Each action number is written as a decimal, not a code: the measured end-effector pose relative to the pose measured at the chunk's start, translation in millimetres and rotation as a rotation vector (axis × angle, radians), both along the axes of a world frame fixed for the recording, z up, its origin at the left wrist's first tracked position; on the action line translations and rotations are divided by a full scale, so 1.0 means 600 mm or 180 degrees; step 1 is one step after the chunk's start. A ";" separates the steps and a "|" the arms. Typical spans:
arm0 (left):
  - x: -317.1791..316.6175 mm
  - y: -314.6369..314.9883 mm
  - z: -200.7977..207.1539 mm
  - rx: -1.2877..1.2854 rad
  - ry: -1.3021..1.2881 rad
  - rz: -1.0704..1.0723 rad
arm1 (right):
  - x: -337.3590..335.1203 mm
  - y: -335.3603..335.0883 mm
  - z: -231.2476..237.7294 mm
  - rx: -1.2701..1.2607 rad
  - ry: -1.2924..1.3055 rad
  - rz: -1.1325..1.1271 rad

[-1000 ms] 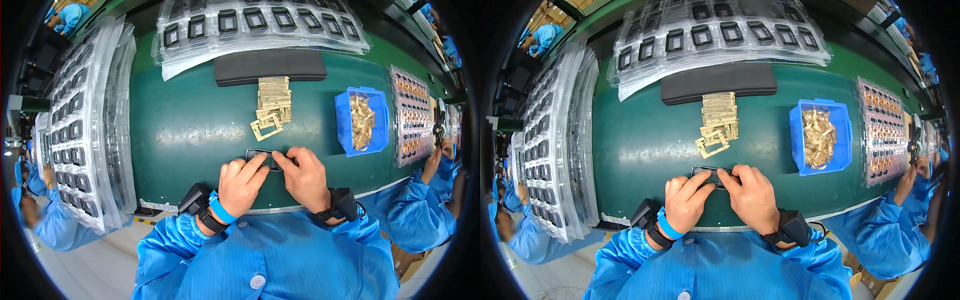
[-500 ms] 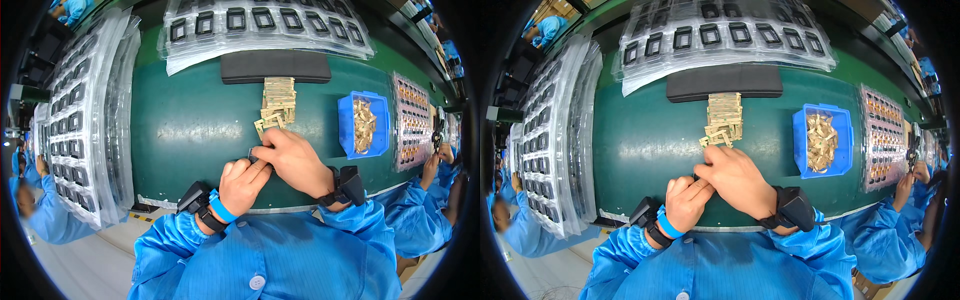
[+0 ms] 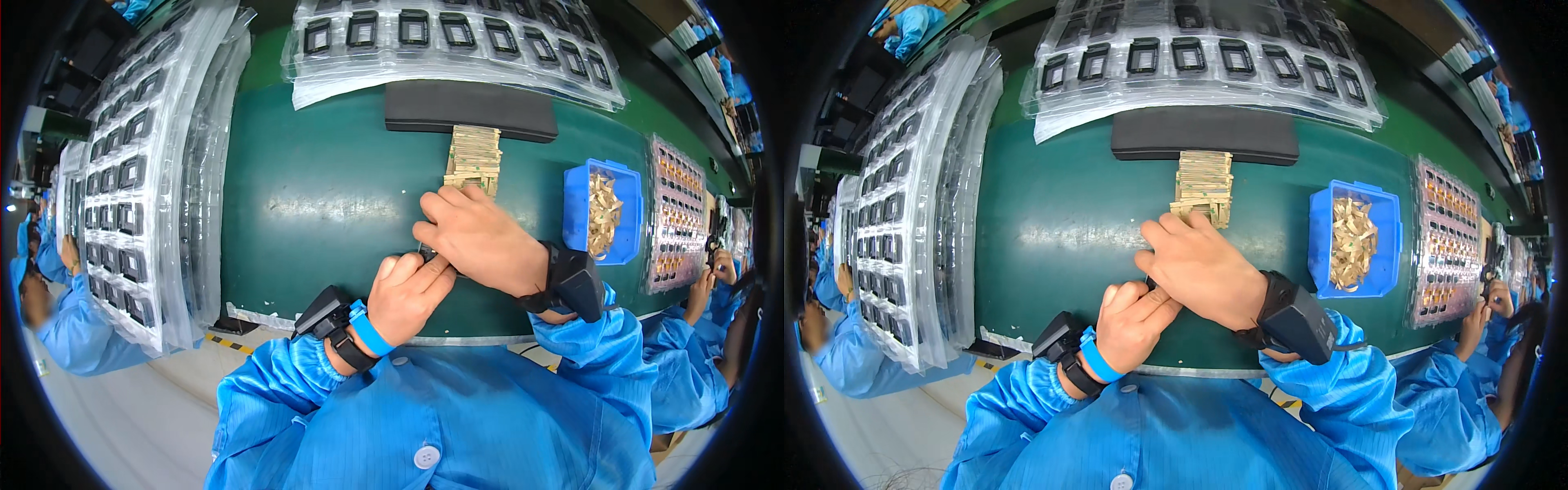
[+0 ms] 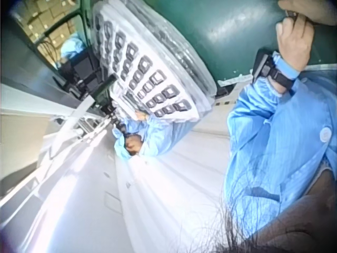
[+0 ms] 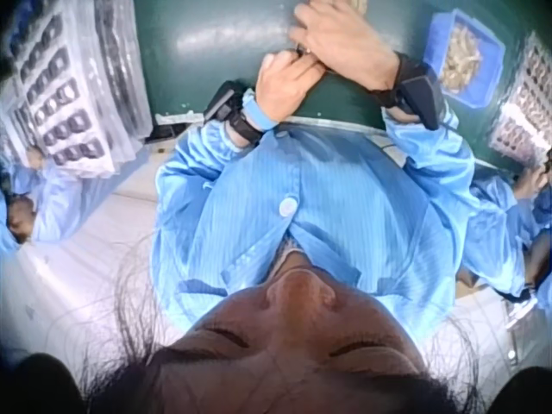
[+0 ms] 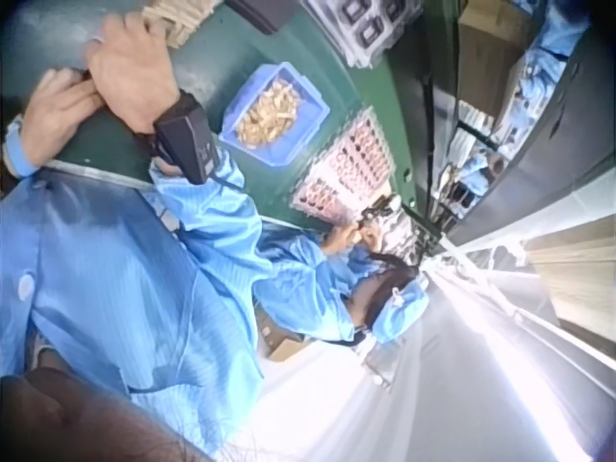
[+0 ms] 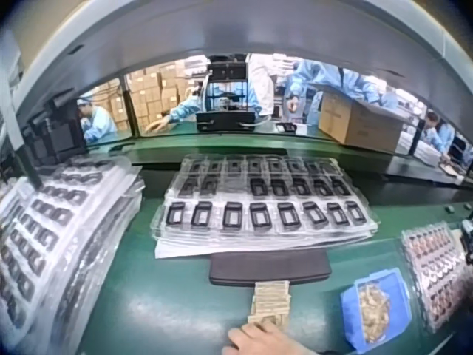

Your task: Assemble plastic housing frames and internal electronic components for small devices.

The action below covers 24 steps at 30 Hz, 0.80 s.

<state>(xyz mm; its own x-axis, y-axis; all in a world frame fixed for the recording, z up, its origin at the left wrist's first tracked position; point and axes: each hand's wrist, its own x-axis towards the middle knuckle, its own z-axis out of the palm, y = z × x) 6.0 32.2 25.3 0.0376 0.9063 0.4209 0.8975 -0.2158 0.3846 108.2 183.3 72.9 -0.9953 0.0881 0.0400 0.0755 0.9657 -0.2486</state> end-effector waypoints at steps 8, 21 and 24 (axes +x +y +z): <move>0.004 -0.002 0.001 -0.0011 0.0132 0.0182 | 0.026 0.008 -0.016 0.0009 0.0349 0.0007; 0.019 0.011 0.002 -0.0025 0.0203 0.0321 | 0.187 0.019 0.072 0.0019 0.0668 -0.1700; 0.017 0.011 0.004 -0.0068 0.0196 0.0265 | 0.229 0.029 0.090 0.0260 0.0834 -0.2432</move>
<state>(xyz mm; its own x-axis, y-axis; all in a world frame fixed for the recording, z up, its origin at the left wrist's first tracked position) 16.3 38.9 27.8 -0.0131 0.9161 0.4007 0.9341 -0.1318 0.3319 245.4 200.6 127.1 -0.6189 0.7263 0.2991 0.6704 0.6869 -0.2807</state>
